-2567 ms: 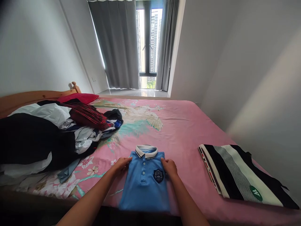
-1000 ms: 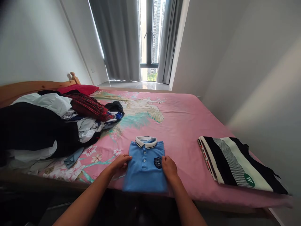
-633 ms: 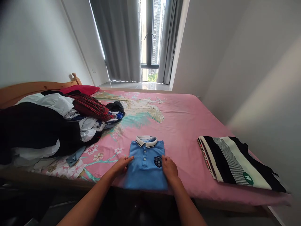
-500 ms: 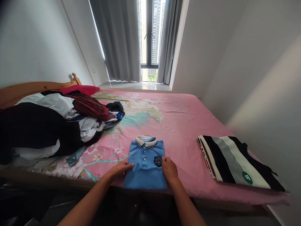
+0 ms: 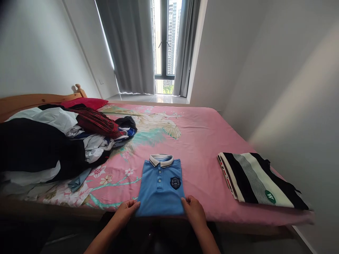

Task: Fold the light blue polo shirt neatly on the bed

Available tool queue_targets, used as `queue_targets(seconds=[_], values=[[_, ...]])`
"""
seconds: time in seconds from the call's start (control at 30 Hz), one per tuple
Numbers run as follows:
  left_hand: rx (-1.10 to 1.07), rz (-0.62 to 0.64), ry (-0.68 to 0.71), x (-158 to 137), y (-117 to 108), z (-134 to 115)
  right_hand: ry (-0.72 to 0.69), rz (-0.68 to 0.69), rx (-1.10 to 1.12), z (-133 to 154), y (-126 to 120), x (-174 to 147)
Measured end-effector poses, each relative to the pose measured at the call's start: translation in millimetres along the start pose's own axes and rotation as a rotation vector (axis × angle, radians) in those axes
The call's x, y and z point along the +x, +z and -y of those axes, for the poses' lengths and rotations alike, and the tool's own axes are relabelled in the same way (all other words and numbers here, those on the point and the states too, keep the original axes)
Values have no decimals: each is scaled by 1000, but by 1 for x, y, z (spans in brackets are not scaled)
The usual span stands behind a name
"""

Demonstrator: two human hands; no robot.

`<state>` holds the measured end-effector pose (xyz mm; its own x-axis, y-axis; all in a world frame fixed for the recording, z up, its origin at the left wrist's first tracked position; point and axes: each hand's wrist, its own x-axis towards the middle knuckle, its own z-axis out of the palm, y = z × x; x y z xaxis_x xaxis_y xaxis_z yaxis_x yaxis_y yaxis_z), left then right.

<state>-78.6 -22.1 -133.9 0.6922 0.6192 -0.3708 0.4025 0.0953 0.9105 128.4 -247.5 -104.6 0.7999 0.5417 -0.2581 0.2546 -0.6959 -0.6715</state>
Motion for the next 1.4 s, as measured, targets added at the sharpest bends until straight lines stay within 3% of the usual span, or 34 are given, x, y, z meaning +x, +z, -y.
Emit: queue_targets(seconds=[0.17,0.27,0.37,0.47,0.63,0.8,0.93,1.07,1.2,1.4], values=[[-117,9,37,-16,3,11,2,-3,40,-8,2,-14],[-138,-72,62,-26,0,12,5,-3,53,-9,-1,-22],[-13,-196,95,-31,-5,-2,-18,-42,84,-4,-7,-25],[163,-294,216,-27,-12,-34,-122,-123,115,11,-17,-18],[350,-303,440,16,-16,-107,-398,-228,78,58,-37,31],[541,-174,476,96,-1,-157,-453,-204,-114,109,-35,104],[689,-114,412,155,12,-162,-366,-151,-312,129,-15,153],[798,-63,363,187,15,-155,-357,-118,-350,131,-1,180],[860,-18,374,192,9,-150,-433,-150,-334,122,1,184],[895,-5,462,172,-2,-160,-519,-286,-313,104,-6,172]])
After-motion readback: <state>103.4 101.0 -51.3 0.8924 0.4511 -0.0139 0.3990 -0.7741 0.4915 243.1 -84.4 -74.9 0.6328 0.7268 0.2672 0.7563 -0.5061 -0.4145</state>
